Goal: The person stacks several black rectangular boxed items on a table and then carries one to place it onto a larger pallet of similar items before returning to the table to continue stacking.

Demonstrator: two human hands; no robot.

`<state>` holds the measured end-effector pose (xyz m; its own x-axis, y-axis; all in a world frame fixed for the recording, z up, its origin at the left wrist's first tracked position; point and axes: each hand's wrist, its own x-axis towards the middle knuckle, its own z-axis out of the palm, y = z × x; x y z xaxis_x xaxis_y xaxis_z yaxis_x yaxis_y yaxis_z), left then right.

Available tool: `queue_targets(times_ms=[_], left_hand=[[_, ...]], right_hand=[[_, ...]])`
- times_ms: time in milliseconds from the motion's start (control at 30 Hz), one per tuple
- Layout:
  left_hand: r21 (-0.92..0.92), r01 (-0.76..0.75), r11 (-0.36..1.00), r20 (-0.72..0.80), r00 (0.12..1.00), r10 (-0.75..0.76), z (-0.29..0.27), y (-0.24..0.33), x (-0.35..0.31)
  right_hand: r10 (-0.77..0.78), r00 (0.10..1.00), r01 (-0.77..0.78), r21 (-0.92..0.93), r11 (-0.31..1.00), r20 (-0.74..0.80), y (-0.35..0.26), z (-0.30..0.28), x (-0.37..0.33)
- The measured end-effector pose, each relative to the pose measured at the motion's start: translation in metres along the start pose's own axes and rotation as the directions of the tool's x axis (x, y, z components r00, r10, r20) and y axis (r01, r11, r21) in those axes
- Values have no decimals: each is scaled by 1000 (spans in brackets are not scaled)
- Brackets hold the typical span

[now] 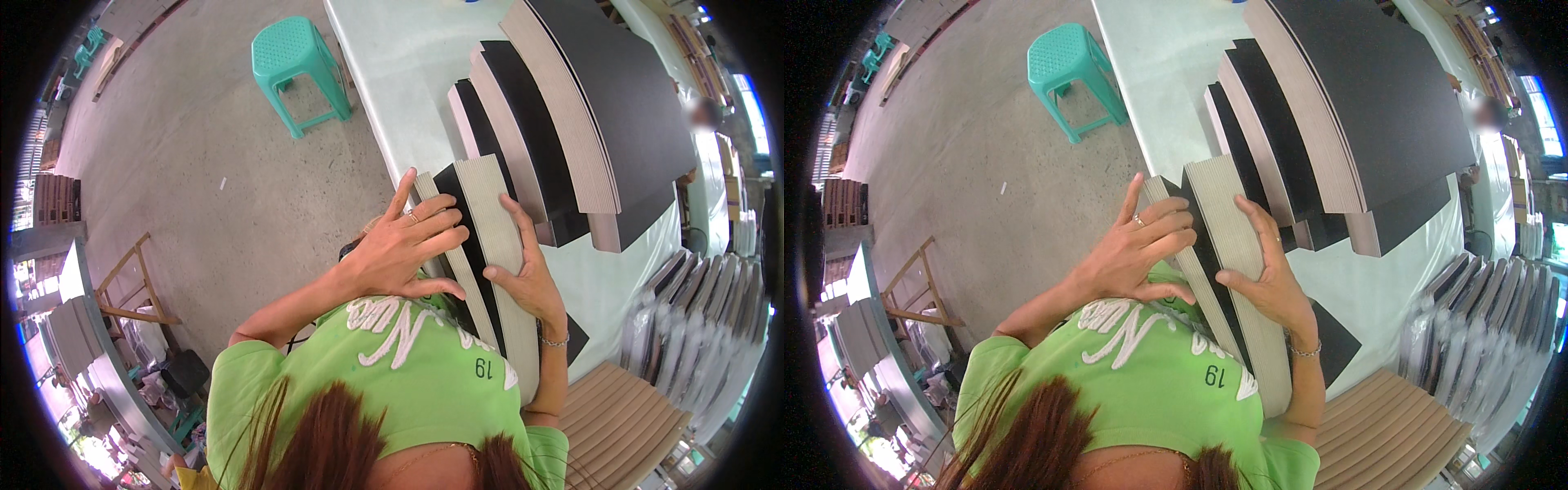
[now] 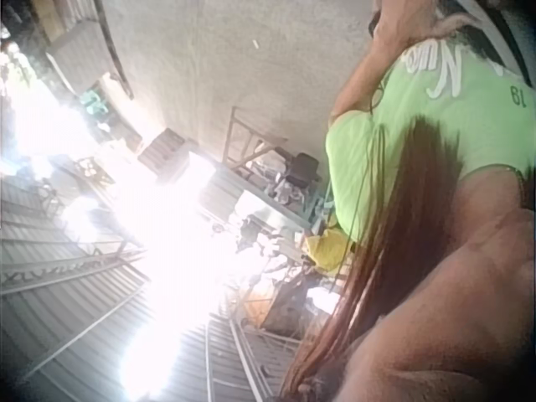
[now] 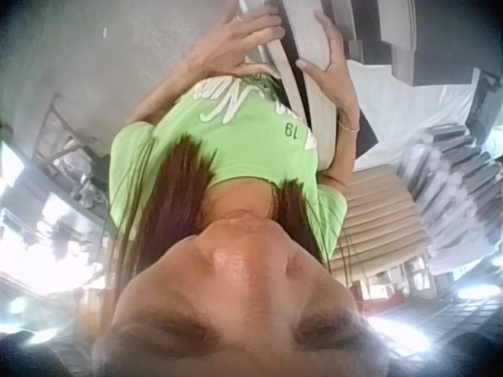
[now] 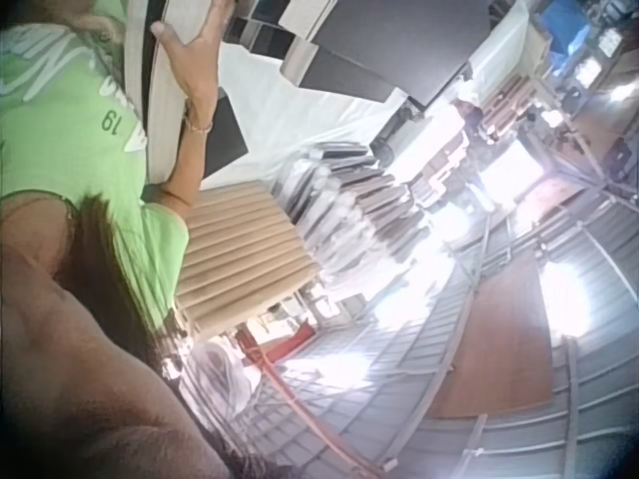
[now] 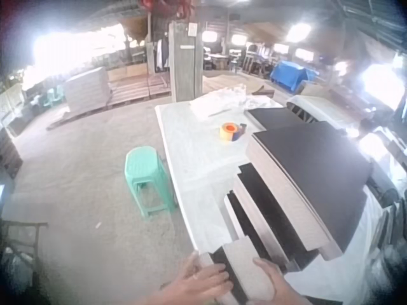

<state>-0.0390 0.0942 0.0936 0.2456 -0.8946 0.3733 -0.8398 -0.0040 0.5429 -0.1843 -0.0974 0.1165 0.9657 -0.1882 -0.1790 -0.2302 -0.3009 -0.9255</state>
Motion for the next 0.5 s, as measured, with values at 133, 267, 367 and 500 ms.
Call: queue_targets(times_ms=[133, 267, 367, 500], left_hand=[[56, -2, 998, 68, 998, -2, 4, 2, 2], [82, -1, 997, 68, 998, -5, 3, 2, 2], [75, 3, 997, 39, 999, -6, 4, 2, -1], [53, 5, 999, 10, 1000, -5, 7, 0, -5]], right_hand=[[-8, 1000, 8, 9, 1000, -7, 2, 1, 0], [-21, 1000, 21, 1, 1000, -13, 1, 0, 0], [-42, 999, 42, -3, 999, -11, 3, 1, 1], [-29, 1000, 29, 2, 1000, -9, 3, 1, 0]])
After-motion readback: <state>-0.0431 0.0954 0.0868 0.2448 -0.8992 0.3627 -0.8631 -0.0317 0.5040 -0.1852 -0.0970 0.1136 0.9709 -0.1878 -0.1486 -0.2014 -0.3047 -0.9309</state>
